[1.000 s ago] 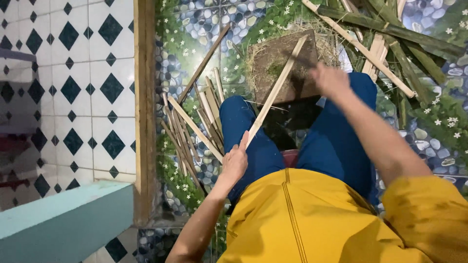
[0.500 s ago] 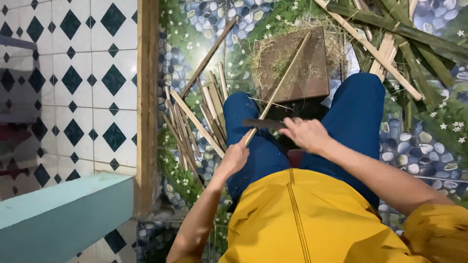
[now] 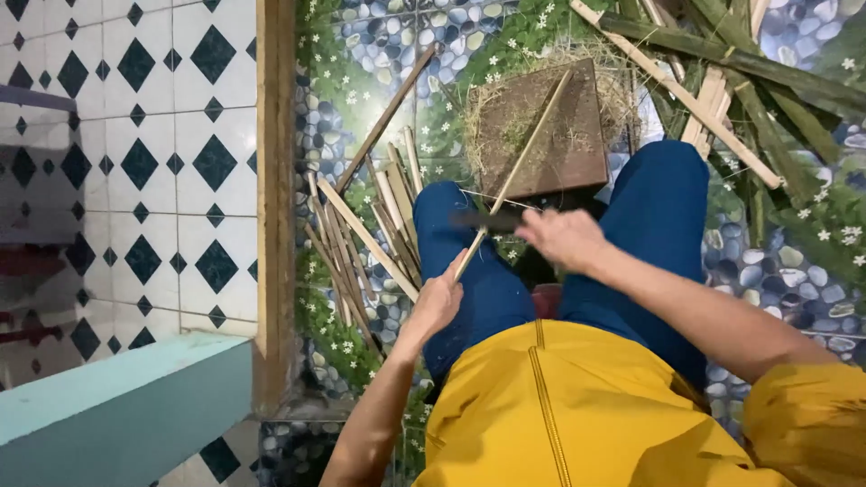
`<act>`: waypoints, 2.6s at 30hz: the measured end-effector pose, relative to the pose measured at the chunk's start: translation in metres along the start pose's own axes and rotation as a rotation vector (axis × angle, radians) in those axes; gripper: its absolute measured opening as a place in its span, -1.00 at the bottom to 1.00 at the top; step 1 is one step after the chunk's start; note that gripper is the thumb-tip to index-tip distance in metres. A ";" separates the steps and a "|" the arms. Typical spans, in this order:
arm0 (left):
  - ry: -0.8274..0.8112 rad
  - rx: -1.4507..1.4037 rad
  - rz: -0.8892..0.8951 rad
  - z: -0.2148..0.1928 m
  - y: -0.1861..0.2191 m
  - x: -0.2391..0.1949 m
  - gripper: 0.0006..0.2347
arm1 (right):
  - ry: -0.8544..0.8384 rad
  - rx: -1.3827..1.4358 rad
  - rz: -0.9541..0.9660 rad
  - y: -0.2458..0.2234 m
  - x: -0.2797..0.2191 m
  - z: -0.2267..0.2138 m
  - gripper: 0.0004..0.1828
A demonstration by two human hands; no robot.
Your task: The person sits on the floor and uses a knife to shave thin strips from a bamboo stick, repeatedly scraping the surface to produce fine shavings. The person holds the bamboo with one hand and scrapes with the other, occasionally adjusting the stick's position.
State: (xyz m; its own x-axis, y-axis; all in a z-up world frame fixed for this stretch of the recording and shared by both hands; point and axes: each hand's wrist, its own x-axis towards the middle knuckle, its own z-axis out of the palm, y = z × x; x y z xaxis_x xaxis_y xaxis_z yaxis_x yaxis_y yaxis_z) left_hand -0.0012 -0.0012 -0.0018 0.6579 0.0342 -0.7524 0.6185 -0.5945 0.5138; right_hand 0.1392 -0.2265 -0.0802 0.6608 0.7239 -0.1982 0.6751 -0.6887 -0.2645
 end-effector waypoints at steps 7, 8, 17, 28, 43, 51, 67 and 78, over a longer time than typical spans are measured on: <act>0.055 -0.020 0.053 0.002 -0.007 0.004 -0.42 | 0.041 0.011 0.294 0.102 0.055 0.015 -0.44; 0.055 -0.014 0.056 0.003 -0.007 0.003 -0.41 | 0.039 0.032 0.225 0.088 0.046 0.003 -0.48; 0.090 -0.033 0.095 0.014 -0.030 0.015 -0.42 | -0.018 0.064 0.374 0.155 0.096 0.021 -0.44; 0.102 0.000 0.091 0.011 -0.042 0.027 -0.46 | 0.099 -0.012 0.469 0.181 0.120 0.007 -0.37; -0.153 -1.043 0.129 0.017 -0.049 0.034 -0.43 | -0.025 0.646 0.506 0.082 0.000 0.036 -0.27; -0.161 -1.097 0.108 0.019 -0.036 0.032 -0.52 | 0.043 0.126 -0.009 0.009 -0.032 -0.003 -0.58; -0.144 -1.259 0.047 0.038 -0.034 0.016 -0.51 | -0.100 0.210 0.045 0.049 0.037 0.010 -0.53; -0.132 -1.275 0.076 0.047 -0.051 0.034 -0.54 | 0.116 0.018 -0.012 0.066 0.037 0.007 -0.58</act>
State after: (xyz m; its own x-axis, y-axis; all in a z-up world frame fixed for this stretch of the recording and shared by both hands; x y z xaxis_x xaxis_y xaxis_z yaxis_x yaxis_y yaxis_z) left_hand -0.0307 -0.0076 -0.0736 0.7072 -0.0890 -0.7014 0.6016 0.5969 0.5308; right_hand 0.2062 -0.2451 -0.1119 0.6871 0.7216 -0.0844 0.6778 -0.6785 -0.2831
